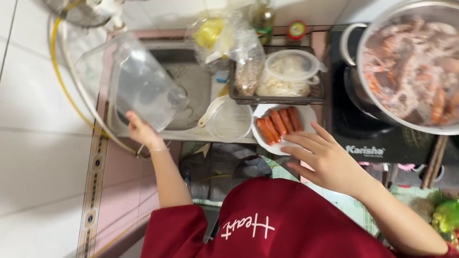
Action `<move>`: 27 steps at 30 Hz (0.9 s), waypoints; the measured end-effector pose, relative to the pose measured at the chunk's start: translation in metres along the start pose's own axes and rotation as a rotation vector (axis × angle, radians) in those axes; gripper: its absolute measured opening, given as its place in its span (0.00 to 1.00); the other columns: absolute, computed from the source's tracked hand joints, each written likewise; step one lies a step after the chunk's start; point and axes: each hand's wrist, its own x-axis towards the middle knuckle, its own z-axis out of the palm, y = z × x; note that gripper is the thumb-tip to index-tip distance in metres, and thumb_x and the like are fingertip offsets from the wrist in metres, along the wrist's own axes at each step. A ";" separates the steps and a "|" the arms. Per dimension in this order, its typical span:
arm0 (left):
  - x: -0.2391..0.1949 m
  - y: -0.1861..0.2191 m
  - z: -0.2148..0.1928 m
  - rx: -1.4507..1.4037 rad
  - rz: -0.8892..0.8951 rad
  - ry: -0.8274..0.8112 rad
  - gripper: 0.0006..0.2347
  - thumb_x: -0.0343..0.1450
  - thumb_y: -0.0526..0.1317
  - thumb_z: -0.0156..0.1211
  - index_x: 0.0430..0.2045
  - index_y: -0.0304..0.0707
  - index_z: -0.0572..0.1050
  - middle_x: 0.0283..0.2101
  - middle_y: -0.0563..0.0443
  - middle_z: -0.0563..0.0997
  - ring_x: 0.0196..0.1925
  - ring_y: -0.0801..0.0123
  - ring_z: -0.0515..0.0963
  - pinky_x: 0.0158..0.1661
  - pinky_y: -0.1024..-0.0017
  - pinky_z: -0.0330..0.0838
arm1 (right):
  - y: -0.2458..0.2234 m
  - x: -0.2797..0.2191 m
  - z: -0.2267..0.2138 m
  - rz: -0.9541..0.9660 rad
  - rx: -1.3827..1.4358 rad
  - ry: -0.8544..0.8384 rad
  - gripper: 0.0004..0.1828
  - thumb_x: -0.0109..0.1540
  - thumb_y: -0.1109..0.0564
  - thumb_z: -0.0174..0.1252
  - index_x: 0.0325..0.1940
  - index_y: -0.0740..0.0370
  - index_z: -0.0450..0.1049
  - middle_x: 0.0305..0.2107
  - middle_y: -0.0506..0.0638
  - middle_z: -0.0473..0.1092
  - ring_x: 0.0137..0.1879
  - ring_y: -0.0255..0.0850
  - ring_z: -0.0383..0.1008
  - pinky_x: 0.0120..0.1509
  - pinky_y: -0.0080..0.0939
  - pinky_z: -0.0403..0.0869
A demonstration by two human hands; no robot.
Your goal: The person sits on the kitchen floor and cuts a watermelon into slices with a cleaver on a round cutting board, then arranges the cut slices into clear plastic containers. Earlier, the person stands at the sink handling a pot of boiling shrimp and a plate of sausages before returning to the watermelon.
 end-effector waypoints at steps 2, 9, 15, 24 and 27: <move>-0.006 0.007 0.003 0.014 0.059 0.020 0.22 0.75 0.52 0.63 0.16 0.44 0.61 0.19 0.65 0.59 0.21 0.81 0.56 0.22 0.74 0.48 | 0.009 -0.033 0.006 0.101 0.039 0.023 0.21 0.55 0.52 0.66 0.51 0.56 0.76 0.52 0.51 0.74 0.59 0.49 0.73 0.71 0.62 0.63; -0.135 0.107 0.013 0.105 0.669 -0.448 0.19 0.78 0.40 0.75 0.41 0.36 0.63 0.39 0.56 0.68 0.36 0.72 0.70 0.36 0.76 0.65 | 0.003 -0.138 0.048 0.461 0.351 0.136 0.20 0.59 0.53 0.65 0.54 0.60 0.76 0.50 0.54 0.77 0.55 0.53 0.77 0.60 0.49 0.73; -0.304 0.202 0.055 0.386 1.300 -1.141 0.14 0.62 0.46 0.80 0.24 0.47 0.74 0.28 0.56 0.78 0.32 0.61 0.79 0.34 0.62 0.71 | -0.033 -0.234 0.104 0.790 0.654 0.373 0.51 0.54 0.46 0.75 0.73 0.62 0.54 0.61 0.60 0.69 0.65 0.48 0.72 0.67 0.50 0.70; -0.604 0.187 0.040 -0.440 1.341 -1.957 0.09 0.73 0.41 0.59 0.45 0.46 0.78 0.46 0.61 0.77 0.50 0.72 0.75 0.52 0.69 0.66 | -0.090 -0.390 0.204 0.575 1.281 1.727 0.61 0.58 0.46 0.72 0.84 0.52 0.40 0.70 0.68 0.55 0.65 0.55 0.68 0.62 0.58 0.70; -0.674 0.151 0.008 -0.474 1.290 -2.026 0.11 0.71 0.40 0.59 0.46 0.45 0.79 0.47 0.60 0.78 0.51 0.71 0.73 0.54 0.69 0.66 | -0.109 -0.455 0.213 0.701 1.336 2.046 0.44 0.60 0.45 0.65 0.75 0.54 0.53 0.67 0.61 0.59 0.68 0.53 0.68 0.69 0.61 0.67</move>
